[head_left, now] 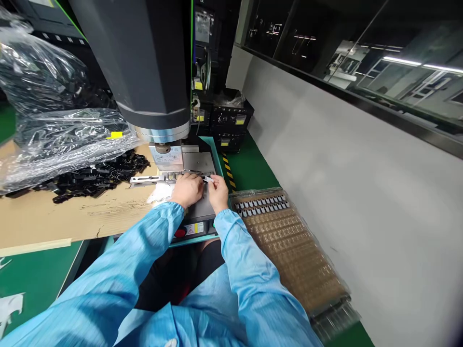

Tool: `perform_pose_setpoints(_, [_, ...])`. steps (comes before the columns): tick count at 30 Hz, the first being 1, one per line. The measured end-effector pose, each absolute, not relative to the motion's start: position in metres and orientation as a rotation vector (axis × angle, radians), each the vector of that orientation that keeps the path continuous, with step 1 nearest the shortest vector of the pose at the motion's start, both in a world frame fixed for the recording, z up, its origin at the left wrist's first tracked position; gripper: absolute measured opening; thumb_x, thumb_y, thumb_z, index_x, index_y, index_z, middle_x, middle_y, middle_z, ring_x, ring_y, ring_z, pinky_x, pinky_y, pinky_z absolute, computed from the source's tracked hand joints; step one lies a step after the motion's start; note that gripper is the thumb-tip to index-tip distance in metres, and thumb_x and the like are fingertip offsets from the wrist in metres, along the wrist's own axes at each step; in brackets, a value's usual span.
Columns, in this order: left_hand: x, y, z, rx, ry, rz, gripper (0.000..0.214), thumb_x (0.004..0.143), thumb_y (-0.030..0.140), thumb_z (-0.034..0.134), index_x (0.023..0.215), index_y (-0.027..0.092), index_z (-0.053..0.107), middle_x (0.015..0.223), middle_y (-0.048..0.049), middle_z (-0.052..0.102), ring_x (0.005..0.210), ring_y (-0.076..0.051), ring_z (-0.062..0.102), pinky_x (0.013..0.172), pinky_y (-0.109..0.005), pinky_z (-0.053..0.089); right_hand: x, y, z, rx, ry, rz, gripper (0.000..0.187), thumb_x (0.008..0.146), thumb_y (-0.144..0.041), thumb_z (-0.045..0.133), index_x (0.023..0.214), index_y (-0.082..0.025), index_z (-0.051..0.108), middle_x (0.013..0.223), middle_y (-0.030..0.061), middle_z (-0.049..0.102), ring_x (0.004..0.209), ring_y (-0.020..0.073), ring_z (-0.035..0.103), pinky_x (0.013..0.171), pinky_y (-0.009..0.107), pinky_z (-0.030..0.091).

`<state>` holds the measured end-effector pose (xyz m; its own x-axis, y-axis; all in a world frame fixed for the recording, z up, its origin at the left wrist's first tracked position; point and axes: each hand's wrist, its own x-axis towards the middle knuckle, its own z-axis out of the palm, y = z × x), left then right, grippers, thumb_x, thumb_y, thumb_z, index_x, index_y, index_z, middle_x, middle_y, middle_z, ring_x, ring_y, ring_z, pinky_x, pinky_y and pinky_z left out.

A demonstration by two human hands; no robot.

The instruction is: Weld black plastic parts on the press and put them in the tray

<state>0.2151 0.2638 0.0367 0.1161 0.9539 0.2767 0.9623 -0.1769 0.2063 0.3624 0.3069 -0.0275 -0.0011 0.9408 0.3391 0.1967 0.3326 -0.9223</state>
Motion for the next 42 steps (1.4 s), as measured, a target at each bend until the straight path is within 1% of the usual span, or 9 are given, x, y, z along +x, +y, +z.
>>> perform_pose_setpoints(6, [0.207,0.240,0.048,-2.453,-1.822,-1.068,0.026,0.108,0.035,0.047,0.111,0.022,0.069,0.125,-0.0140,0.073,0.118,-0.029,0.067,0.103,-0.045,0.052,0.365,0.308,-0.026,-1.139,-1.378,0.872,0.029,0.102,-0.046,0.056,0.113,-0.020,0.063,0.102,0.0077,0.075,0.088,0.0187,0.072,0.082,0.033,0.062])
perform_pose_setpoints(11, [0.153,0.204,0.052,-2.314,-1.913,-1.270,0.026,0.109,0.042,0.049,0.115,0.022,0.065,0.119,-0.0113,0.074,0.105,-0.024,0.071,0.094,-0.038,0.057,0.367,0.301,-0.021,-1.091,-1.365,0.859,0.025,0.106,-0.047,0.050,0.105,-0.023,0.053,0.100,0.0072,0.075,0.078,0.0165,0.070,0.074,0.031,0.061])
perform_pose_setpoints(14, [0.111,0.200,0.048,-2.161,-2.051,-1.244,0.027,0.104,0.047,0.058,0.105,0.022,0.068,0.106,-0.0086,0.076,0.092,-0.023,0.071,0.086,-0.037,0.056,0.362,0.295,-0.013,-1.093,-1.508,0.765,0.022,0.106,-0.044,0.052,0.106,-0.023,0.057,0.098,0.0054,0.074,0.080,0.0174,0.069,0.076,0.031,0.059])
perform_pose_setpoints(17, [0.085,0.213,0.043,-2.065,-2.102,-1.243,0.027,0.099,0.047,0.063,0.092,0.022,0.068,0.099,-0.0075,0.076,0.087,-0.023,0.069,0.081,-0.036,0.055,0.347,0.292,-0.002,-1.019,-1.746,0.596,0.019,0.106,-0.037,0.057,0.106,-0.022,0.069,0.100,0.0058,0.072,0.091,0.0200,0.069,0.088,0.033,0.058])
perform_pose_setpoints(22, [0.084,0.242,0.034,-2.126,-2.121,-1.119,0.027,0.097,0.043,0.061,0.082,0.022,0.069,0.095,-0.0101,0.074,0.091,-0.026,0.068,0.082,-0.038,0.055,0.309,0.297,0.014,-0.959,-2.128,0.376,0.033,0.110,-0.025,0.048,0.128,-0.022,0.076,0.121,0.0114,0.069,0.114,0.0230,0.066,0.106,0.033,0.052])
perform_pose_setpoints(26, [0.095,0.247,0.028,-2.169,-2.152,-1.034,0.030,0.100,0.042,0.056,0.090,0.022,0.076,0.100,-0.0119,0.074,0.092,-0.027,0.070,0.084,-0.039,0.056,0.292,0.299,0.020,-1.006,-2.359,0.226,0.037,0.111,-0.024,0.047,0.133,-0.024,0.076,0.117,0.0125,0.066,0.115,0.0267,0.060,0.106,0.038,0.050])
perform_pose_setpoints(30, [0.106,0.238,0.031,-2.238,-2.086,-0.869,0.037,0.106,0.044,0.050,0.103,0.021,0.079,0.111,-0.0151,0.073,0.105,-0.030,0.069,0.095,-0.041,0.054,0.290,0.290,0.030,-1.051,-2.500,0.143,0.044,0.106,-0.017,0.049,0.144,-0.024,0.069,0.120,0.0141,0.063,0.115,0.0301,0.054,0.102,0.043,0.049])
perform_pose_setpoints(36, [0.114,0.223,0.038,-2.180,-2.044,-0.447,0.042,0.108,0.042,0.044,0.134,0.023,0.071,0.128,-0.0198,0.067,0.115,-0.038,0.061,0.094,-0.052,0.047,0.284,0.276,0.043,-1.125,-2.582,0.092,0.059,0.095,-0.013,0.059,0.154,-0.021,0.059,0.136,0.0184,0.059,0.125,0.0363,0.046,0.102,0.052,0.046])
perform_pose_setpoints(42, [0.120,0.221,0.046,-2.175,-2.077,-0.453,0.038,0.106,0.036,0.045,0.128,0.020,0.072,0.129,-0.0212,0.066,0.120,-0.039,0.058,0.093,-0.051,0.044,0.283,0.278,0.043,-1.096,-2.529,0.131,0.059,0.090,-0.011,0.062,0.146,-0.025,0.066,0.136,0.0150,0.060,0.126,0.0346,0.047,0.104,0.049,0.048])
